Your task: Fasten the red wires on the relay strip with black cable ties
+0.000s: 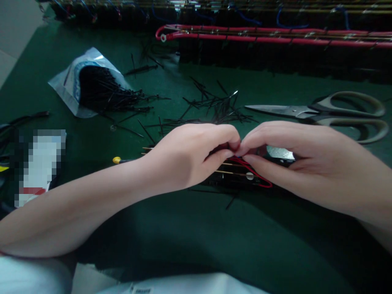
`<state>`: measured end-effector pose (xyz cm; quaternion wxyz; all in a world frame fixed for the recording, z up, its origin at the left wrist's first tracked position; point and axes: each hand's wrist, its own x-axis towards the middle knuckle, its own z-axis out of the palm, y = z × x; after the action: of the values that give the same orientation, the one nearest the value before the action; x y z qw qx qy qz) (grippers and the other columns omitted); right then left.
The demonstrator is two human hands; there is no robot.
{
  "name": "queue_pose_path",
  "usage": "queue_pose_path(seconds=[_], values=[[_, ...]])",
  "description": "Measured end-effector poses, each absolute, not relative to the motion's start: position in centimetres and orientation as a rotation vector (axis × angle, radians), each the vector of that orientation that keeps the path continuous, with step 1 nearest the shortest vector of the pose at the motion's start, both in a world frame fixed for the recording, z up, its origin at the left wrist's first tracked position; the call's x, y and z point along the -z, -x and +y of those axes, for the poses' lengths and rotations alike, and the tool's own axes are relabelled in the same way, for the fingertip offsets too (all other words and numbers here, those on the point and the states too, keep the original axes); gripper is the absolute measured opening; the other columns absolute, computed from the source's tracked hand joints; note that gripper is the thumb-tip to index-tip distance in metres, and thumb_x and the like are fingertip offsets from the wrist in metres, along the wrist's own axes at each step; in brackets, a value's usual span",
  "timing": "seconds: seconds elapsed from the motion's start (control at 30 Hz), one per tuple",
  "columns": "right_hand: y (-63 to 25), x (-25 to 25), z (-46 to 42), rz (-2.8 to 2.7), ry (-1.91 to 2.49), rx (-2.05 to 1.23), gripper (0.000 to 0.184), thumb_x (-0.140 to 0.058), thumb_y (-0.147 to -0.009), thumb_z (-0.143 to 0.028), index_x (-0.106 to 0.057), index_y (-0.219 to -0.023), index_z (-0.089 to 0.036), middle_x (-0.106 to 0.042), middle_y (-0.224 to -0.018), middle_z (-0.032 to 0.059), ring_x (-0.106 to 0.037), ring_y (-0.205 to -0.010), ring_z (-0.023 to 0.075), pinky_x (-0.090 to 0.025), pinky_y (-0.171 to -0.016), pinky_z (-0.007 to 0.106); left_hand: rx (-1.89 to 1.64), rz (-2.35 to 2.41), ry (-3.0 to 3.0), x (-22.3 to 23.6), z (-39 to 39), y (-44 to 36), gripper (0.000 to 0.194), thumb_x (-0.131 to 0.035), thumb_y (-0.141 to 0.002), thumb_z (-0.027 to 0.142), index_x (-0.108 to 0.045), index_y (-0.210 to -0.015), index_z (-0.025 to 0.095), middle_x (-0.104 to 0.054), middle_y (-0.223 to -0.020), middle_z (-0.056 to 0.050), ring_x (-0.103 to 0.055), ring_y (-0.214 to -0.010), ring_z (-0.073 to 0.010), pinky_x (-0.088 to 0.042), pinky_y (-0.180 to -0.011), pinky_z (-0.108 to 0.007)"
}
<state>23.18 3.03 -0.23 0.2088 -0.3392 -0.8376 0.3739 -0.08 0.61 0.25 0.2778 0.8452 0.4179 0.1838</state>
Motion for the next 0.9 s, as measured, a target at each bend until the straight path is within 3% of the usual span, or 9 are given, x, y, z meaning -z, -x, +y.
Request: queue_pose_path(seconds=[0.2, 0.4, 0.57, 0.73, 0.9], values=[[-23.29, 0.18, 3.02, -2.347, 0.956, -1.023, 0.013, -0.065, -0.093, -0.034, -0.076, -0.091, -0.028, -0.08, -0.086, 0.0015, -0.072, -0.074, 0.0207, -0.056, -0.066, 0.036, -0.531, 1.15, -2.134, -0.53, 0.55, 0.02, 0.017, -0.062, -0.095, 0.007, -0.07, -0.102, 0.021, -0.077, -0.095, 0.006, -0.071, -0.085, -0.0094, -0.052, -0.072, -0.02], [-23.1, -0.18, 3.14, -2.378, 0.91, -1.008, 0.017, -0.064, -0.095, -0.034, -0.079, -0.092, -0.027, -0.08, -0.088, 0.0028, -0.072, -0.074, 0.0199, -0.057, -0.066, 0.035, -0.558, 1.217, -1.964, -0.73, 0.55, 0.05, 0.034, -0.065, -0.092, 0.011, -0.063, -0.124, 0.023, -0.078, -0.089, 0.007, -0.076, -0.084, -0.0113, -0.058, -0.075, -0.022], [-23.06, -0.24, 3.22, -2.381, 0.921, -1.015, 0.016, -0.063, -0.095, -0.033, -0.079, -0.092, -0.028, -0.081, -0.091, 0.0038, -0.073, -0.075, 0.0215, -0.058, -0.067, 0.036, -0.602, 1.255, -1.834, -0.51, 0.82, -0.03, 0.037, -0.067, -0.09, 0.014, -0.06, -0.126, 0.024, -0.079, -0.088, 0.006, -0.079, -0.085, -0.014, -0.064, -0.08, -0.026], [-23.18, -0.15, 3.12, -2.384, 0.925, -1.02, 0.018, -0.062, -0.096, -0.033, -0.079, -0.095, -0.027, -0.081, -0.093, 0.0047, -0.073, -0.075, 0.0207, -0.059, -0.068, 0.035, -0.611, 1.203, -1.85, -0.27, 0.95, 0.06, 0.006, -0.068, -0.09, 0.015, -0.067, -0.092, 0.021, -0.076, -0.089, 0.004, -0.075, -0.083, -0.0127, -0.063, -0.075, -0.024], [-23.21, -0.15, 3.1, -2.39, 0.912, -1.008, 0.018, -0.062, -0.096, -0.031, -0.079, -0.096, -0.026, -0.08, -0.092, 0.0044, -0.073, -0.075, 0.0195, -0.057, -0.064, 0.032, -0.594, 1.156, -1.907, -0.49, 0.82, 0.1, 0.01, -0.062, -0.095, 0.013, -0.067, -0.09, 0.021, -0.072, -0.091, 0.004, -0.07, -0.085, -0.0106, -0.059, -0.077, -0.022]])
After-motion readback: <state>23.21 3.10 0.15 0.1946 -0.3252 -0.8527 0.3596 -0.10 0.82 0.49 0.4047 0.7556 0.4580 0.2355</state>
